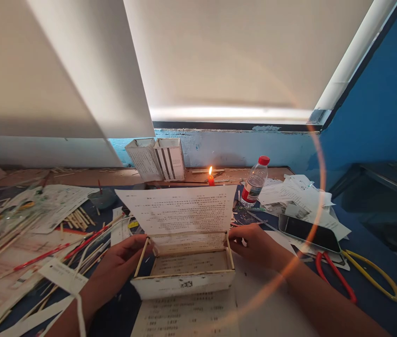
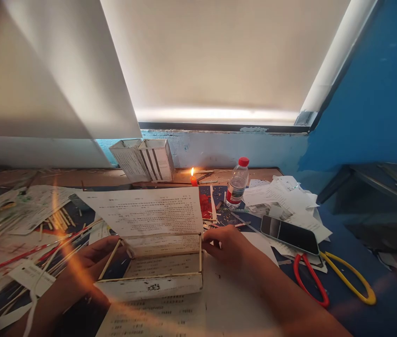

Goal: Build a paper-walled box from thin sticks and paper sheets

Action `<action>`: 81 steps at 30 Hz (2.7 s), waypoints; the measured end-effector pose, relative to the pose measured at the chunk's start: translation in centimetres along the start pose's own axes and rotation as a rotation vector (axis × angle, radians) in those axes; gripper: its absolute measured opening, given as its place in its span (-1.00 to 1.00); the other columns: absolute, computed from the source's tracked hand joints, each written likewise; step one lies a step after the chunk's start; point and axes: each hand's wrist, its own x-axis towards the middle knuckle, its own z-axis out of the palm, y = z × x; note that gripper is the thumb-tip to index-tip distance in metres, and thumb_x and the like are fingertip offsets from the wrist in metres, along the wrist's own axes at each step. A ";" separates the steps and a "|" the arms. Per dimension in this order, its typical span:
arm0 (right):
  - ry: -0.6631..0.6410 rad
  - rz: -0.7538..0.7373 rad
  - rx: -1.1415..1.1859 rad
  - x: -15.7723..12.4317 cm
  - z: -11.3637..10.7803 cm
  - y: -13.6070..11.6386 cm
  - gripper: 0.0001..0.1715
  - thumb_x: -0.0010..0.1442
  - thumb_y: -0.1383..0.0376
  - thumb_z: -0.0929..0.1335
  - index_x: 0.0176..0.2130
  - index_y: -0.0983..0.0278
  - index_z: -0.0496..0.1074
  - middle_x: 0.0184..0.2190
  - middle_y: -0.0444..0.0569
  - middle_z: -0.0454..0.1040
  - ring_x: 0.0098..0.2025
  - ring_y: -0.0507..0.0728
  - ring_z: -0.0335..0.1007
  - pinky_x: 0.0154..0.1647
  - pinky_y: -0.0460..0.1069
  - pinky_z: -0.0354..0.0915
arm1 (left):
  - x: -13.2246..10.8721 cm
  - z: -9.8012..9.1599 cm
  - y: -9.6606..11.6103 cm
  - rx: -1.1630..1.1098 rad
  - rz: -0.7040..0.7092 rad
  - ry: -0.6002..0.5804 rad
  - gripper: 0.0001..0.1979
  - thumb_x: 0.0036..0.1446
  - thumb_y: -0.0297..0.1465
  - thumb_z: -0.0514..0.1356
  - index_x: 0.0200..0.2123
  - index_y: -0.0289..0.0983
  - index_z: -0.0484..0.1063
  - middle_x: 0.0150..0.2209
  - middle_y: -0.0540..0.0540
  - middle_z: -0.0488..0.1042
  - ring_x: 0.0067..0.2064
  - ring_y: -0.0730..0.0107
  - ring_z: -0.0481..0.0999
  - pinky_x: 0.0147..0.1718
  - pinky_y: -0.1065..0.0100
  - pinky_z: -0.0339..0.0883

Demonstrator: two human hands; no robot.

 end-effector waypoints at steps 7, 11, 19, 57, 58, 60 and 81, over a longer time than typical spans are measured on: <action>0.011 0.004 0.028 0.1 0.0 0.1 -0.77 0.28 0.41 0.36 -0.21 0.23 0.65 -0.34 -0.14 0.66 -0.39 -0.01 0.41 -0.36 -0.15 0.23 | -0.7 0.6 1.6 -0.019 -0.059 -0.004 -0.67 -0.06 -0.15 0.52 -0.24 -0.15 0.65 -0.25 -0.11 0.74 -0.25 0.12 0.71 -0.22 0.28 0.61; 0.020 -0.007 0.043 0.1 0.2 0.4 -0.74 0.29 0.41 0.35 -0.16 0.20 0.66 -0.32 -0.15 0.67 -0.38 0.00 0.44 -0.35 -0.14 0.25 | -1.3 1.7 2.9 -0.037 -0.053 0.050 -0.65 -0.08 -0.11 0.52 -0.25 -0.14 0.63 -0.30 -0.10 0.73 -0.29 0.11 0.71 -0.22 0.25 0.61; 0.085 -0.029 0.018 0.0 0.2 0.1 -0.77 0.32 0.36 0.36 -0.20 0.19 0.66 -0.31 -0.08 0.64 -0.33 0.06 0.45 -0.30 -0.09 0.30 | -1.4 2.3 3.9 0.042 0.056 -0.023 -0.58 -0.09 0.05 0.47 -0.29 -0.11 0.63 -0.29 -0.06 0.68 -0.25 0.21 0.64 -0.12 0.29 0.56; 0.132 0.088 0.231 -0.2 1.1 -1.5 -0.77 0.34 0.33 0.32 -0.26 0.24 0.60 -0.25 -0.06 0.63 -0.22 0.11 0.47 -0.28 -0.07 0.34 | -1.1 0.8 1.9 0.148 -0.038 0.021 -0.71 0.09 -0.14 0.43 -0.17 -0.15 0.61 -0.18 -0.03 0.74 -0.14 0.13 0.71 -0.17 0.33 0.60; 0.135 0.079 0.232 -0.2 1.1 -1.5 -0.78 0.33 0.32 0.33 -0.26 0.24 0.60 -0.26 -0.05 0.63 -0.22 0.12 0.47 -0.28 -0.07 0.35 | -1.1 0.7 1.9 0.149 -0.033 0.020 -0.71 0.10 -0.15 0.43 -0.17 -0.15 0.61 -0.17 -0.03 0.74 -0.13 0.13 0.71 -0.15 0.33 0.59; 0.132 0.058 0.231 -0.2 1.0 -1.5 -0.79 0.33 0.29 0.35 -0.26 0.24 0.61 -0.28 -0.04 0.63 -0.23 0.13 0.48 -0.26 -0.05 0.38 | -1.0 0.6 1.8 0.137 -0.026 0.005 -0.71 0.10 -0.14 0.43 -0.16 -0.14 0.61 -0.15 -0.03 0.73 -0.12 0.13 0.71 -0.14 0.33 0.58; 0.165 -0.090 0.141 0.2 0.4 -0.3 -0.72 0.43 0.25 0.32 0.09 0.11 0.50 -0.09 -0.03 0.66 -0.10 0.13 0.60 -0.20 -0.08 0.45 | -1.2 1.2 2.6 0.098 -0.022 -0.035 -0.74 0.10 -0.14 0.43 -0.22 -0.14 0.60 -0.15 -0.06 0.71 -0.10 0.11 0.67 -0.09 0.27 0.55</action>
